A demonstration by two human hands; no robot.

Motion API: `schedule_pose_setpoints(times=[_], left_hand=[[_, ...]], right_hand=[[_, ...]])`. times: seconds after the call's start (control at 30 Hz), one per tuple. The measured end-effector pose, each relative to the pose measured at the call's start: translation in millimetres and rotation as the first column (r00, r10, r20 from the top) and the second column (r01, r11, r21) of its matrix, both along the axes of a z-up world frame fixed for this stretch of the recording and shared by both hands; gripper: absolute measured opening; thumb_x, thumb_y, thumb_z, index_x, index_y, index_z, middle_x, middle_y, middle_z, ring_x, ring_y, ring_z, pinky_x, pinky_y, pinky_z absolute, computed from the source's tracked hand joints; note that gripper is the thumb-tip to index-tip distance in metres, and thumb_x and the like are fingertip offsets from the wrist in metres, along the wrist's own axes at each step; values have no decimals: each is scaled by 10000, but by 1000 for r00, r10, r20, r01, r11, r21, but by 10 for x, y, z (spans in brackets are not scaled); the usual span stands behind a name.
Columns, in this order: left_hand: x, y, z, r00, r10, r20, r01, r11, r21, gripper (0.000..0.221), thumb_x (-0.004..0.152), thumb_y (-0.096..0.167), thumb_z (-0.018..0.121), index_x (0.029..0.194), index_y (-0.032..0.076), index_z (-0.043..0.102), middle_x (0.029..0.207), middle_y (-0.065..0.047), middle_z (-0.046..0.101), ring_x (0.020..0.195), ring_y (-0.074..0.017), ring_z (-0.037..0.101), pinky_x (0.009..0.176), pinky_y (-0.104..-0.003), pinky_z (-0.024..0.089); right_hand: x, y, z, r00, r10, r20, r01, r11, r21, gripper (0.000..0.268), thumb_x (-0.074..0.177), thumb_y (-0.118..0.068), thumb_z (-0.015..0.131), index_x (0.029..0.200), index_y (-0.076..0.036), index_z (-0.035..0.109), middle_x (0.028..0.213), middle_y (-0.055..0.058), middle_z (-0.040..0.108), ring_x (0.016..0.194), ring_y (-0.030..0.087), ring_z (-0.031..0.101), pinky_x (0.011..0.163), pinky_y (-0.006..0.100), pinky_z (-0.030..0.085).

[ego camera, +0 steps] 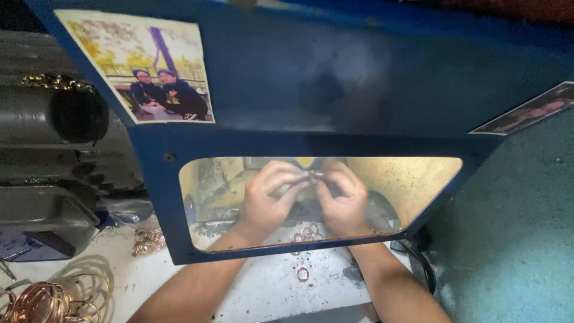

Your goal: Polishing a metal ring using a motorized polishing wheel inside a protective enclosure.

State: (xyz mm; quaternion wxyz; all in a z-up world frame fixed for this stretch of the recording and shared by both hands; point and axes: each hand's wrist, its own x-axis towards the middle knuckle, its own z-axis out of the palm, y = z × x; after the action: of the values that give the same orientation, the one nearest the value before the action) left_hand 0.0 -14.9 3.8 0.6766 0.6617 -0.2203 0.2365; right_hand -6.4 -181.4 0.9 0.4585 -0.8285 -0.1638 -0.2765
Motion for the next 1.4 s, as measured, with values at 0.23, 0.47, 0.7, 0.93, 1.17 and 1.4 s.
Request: schedule_pose_setpoints(times=[0.23, 0.47, 0.7, 0.93, 1.17, 1.4], left_hand=[[95, 61, -204, 982, -146, -124, 133, 986, -102, 162, 762, 31, 867, 888, 59, 768, 827, -73, 745, 851, -250, 737, 809, -378, 589], [125, 46, -127, 849, -334, -410, 310, 942, -126, 153, 825, 29, 796, 977, 48, 784, 952, -109, 771, 966, -242, 731, 902, -389, 571], [154, -109, -238, 857, -132, -497, 109, 991, -75, 173, 803, 66, 846, 964, 35, 791, 948, -115, 786, 951, -238, 752, 884, -378, 594], [111, -115, -184, 870, -28, -491, 9, 999, -42, 138, 852, 91, 814, 977, 34, 798, 945, -123, 790, 959, -249, 760, 868, -381, 607], [87, 15, -67, 906, -43, -421, 59, 998, 24, 109, 863, 77, 782, 972, 62, 785, 911, -105, 779, 942, -268, 759, 868, -401, 600], [117, 1, -135, 965, -124, -230, 162, 974, 156, 83, 856, 39, 775, 933, 70, 775, 872, -95, 768, 894, -276, 759, 819, -397, 603]], right_hand=[[1, -191, 9, 987, 150, -60, -150, 989, 12, 28, 845, -71, 759, 865, -82, 775, 778, 79, 714, 677, 245, 700, 629, 356, 555], [53, -252, 90, 934, 259, -247, -253, 966, 55, 64, 894, -116, 721, 911, -70, 763, 850, 101, 730, 777, 237, 723, 724, 367, 561], [15, -32, 291, 832, 64, -552, 14, 991, 136, 119, 911, -132, 702, 965, -40, 755, 851, 119, 726, 869, 218, 709, 857, 417, 555], [43, 112, 243, 791, 24, -612, 119, 974, 193, 149, 933, -214, 716, 874, -79, 741, 747, 70, 712, 797, 179, 697, 834, 373, 551], [-52, 42, 191, 758, 54, -649, 67, 985, 161, 188, 925, -231, 728, 990, -59, 766, 848, 126, 781, 889, 207, 744, 878, 397, 577], [12, -41, 308, 746, 90, -659, 52, 980, 193, 188, 923, -232, 728, 993, -61, 763, 852, 101, 781, 886, 142, 704, 871, 372, 580]])
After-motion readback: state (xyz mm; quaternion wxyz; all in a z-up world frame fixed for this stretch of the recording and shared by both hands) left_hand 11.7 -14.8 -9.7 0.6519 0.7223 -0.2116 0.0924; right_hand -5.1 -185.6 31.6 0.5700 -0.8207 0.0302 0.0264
